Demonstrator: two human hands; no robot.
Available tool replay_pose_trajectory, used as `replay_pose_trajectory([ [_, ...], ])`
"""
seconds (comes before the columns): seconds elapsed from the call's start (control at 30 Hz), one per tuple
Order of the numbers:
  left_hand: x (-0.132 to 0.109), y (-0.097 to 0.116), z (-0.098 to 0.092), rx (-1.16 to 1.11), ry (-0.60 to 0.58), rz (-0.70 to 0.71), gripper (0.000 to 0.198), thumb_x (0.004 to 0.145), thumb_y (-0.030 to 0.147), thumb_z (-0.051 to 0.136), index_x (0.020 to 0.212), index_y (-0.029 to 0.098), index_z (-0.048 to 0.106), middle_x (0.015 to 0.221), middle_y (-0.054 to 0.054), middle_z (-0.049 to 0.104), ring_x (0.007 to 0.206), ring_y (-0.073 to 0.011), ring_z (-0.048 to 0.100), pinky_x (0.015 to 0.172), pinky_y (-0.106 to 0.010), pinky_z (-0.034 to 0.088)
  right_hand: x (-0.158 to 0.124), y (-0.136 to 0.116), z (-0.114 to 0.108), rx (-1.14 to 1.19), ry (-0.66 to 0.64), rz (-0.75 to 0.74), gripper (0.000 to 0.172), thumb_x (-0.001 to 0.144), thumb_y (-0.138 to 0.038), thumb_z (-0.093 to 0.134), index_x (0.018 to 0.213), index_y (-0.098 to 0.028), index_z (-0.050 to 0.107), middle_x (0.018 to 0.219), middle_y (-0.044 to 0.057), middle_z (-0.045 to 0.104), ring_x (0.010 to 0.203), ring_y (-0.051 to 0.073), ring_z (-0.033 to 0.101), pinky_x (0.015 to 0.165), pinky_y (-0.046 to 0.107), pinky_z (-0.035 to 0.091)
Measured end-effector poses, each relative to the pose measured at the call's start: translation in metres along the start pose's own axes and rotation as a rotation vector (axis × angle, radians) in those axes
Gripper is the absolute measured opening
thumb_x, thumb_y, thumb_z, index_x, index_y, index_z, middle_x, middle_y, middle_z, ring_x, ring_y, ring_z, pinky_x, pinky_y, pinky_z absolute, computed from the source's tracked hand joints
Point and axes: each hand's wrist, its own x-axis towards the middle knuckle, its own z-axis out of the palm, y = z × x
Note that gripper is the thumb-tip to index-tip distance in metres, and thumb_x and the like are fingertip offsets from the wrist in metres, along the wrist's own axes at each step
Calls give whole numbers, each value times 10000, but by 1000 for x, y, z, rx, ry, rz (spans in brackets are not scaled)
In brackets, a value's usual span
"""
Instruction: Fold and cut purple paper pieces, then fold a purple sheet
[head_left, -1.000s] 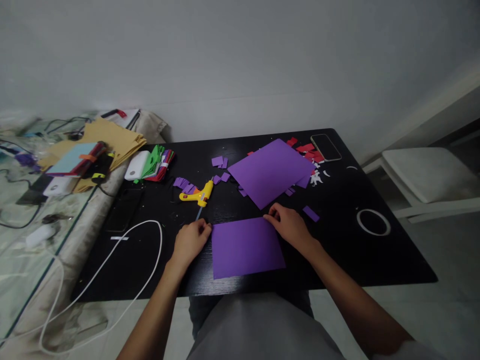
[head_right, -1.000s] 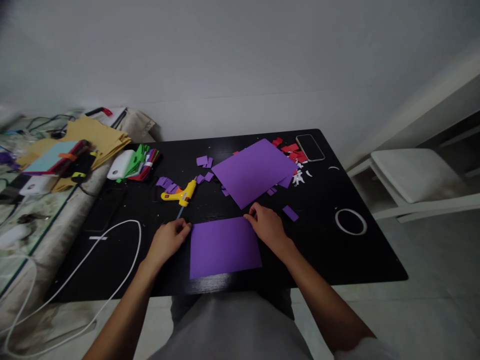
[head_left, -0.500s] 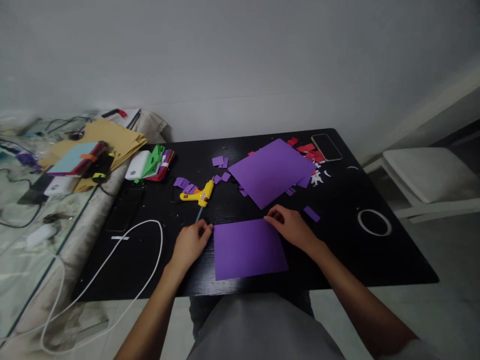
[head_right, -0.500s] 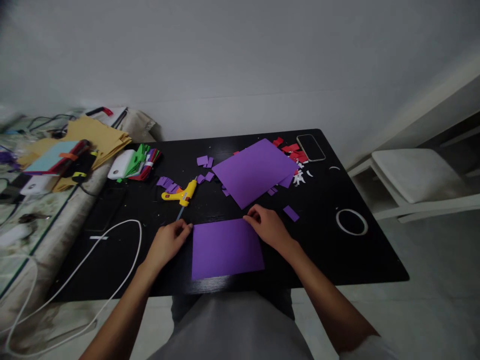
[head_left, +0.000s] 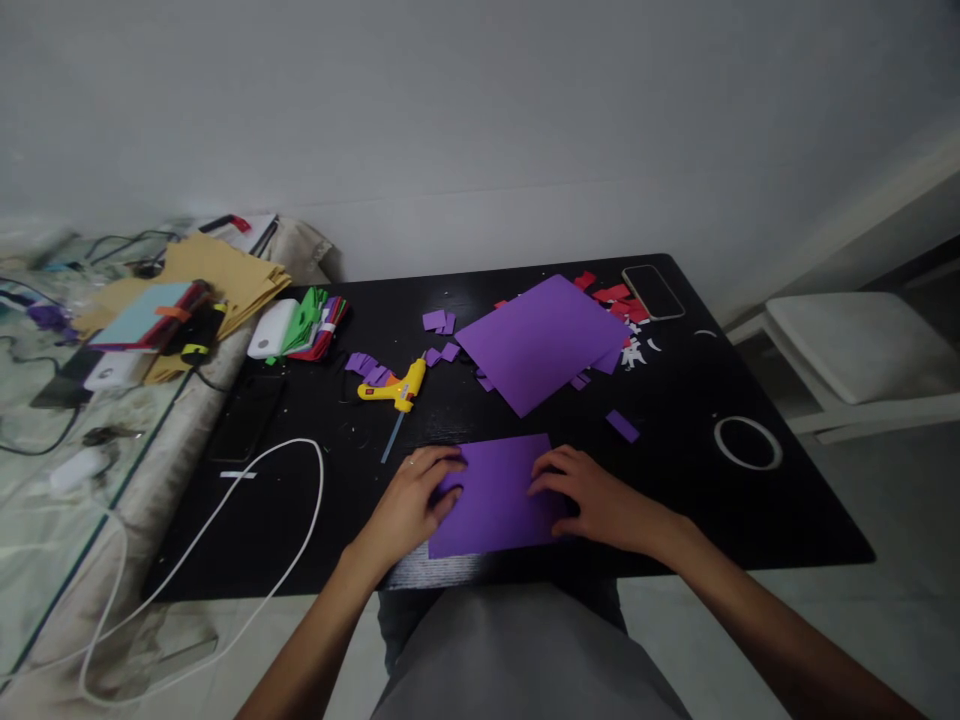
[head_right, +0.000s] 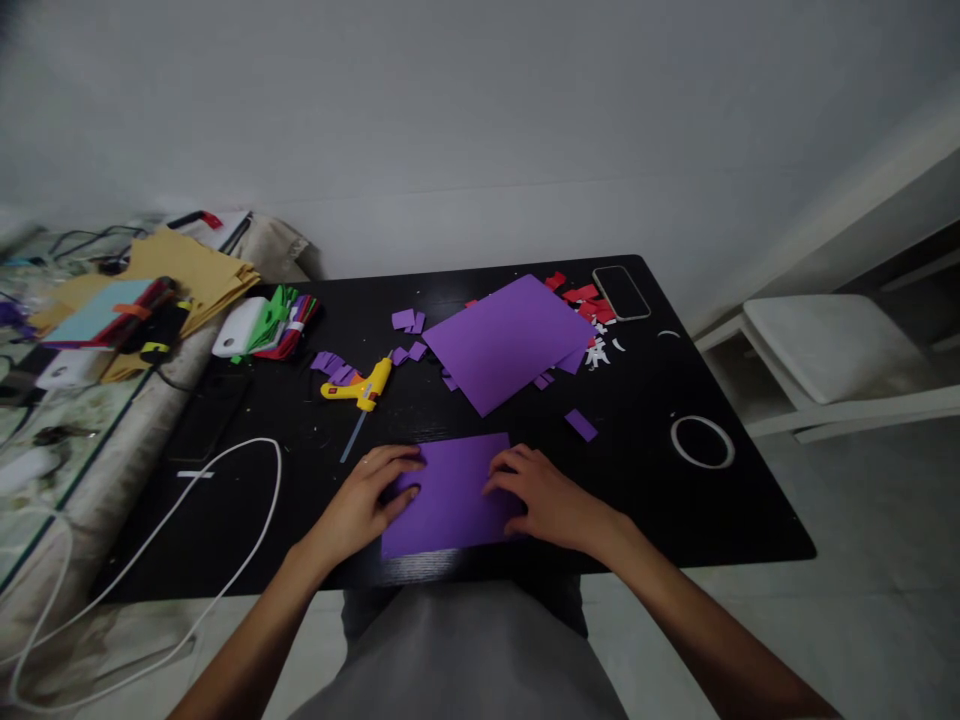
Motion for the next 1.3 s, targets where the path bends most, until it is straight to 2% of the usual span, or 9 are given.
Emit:
replay_pose_trajectory([
  [0.23, 0, -3, -1, 25, -49, 5, 259, 986, 280, 651, 1242, 240, 667, 1392, -97, 639, 1312, -265, 575, 1129, -476, 453, 4, 6, 1, 23, 15, -33, 340, 815, -179, 813, 1144, -249, 766, 1334, 66, 643, 1282, 260, 519, 1140, 443, 390],
  [0.43, 1, -4, -1, -6, -39, 8, 255, 982, 276, 653, 1234, 247, 672, 1383, -95, 641, 1305, -271, 577, 1123, -484, 464, 7, 2, -2, 6, 22, -41, 359, 790, -152, 828, 1132, -235, 764, 1302, 76, 662, 1256, 272, 546, 1126, 461, 407],
  [0.77, -1, -5, -1, -34, -41, 13, 261, 1008, 282, 611, 1260, 256, 678, 1396, -94, 637, 1308, -270, 579, 1128, -506, 473, 7, 3, -4, 39, 8, -39, 381, 777, -226, 880, 1146, -224, 785, 1295, 80, 663, 1253, 277, 550, 1139, 462, 421],
  [0.97, -1, -2, -3, -64, -49, -7, 255, 1013, 292, 603, 1248, 253, 694, 1407, -94, 637, 1322, -269, 573, 1146, -502, 458, 6, 2, -7, 49, 11, -51, 319, 808, -198, 837, 1121, -239, 794, 1289, 77, 676, 1262, 281, 560, 1138, 478, 432],
  [1.17, -4, 3, -12, -169, -49, -41, 329, 1035, 404, 556, 1303, 258, 679, 1404, -106, 642, 1336, -276, 574, 1171, -497, 428, 10, 5, -2, 80, 156, -121, 209, 863, -148, 768, 1068, -186, 767, 1130, 86, 735, 1118, 251, 645, 1034, 446, 504],
  [1.3, -1, 16, -27, -317, -73, 32, 441, 1011, 488, 559, 1357, 228, 643, 1366, -128, 666, 1274, -290, 619, 1104, -446, 477, 17, 5, -2, 134, 325, -145, 126, 894, -180, 730, 1018, -199, 743, 1040, 69, 760, 1012, 243, 689, 948, 444, 541],
])
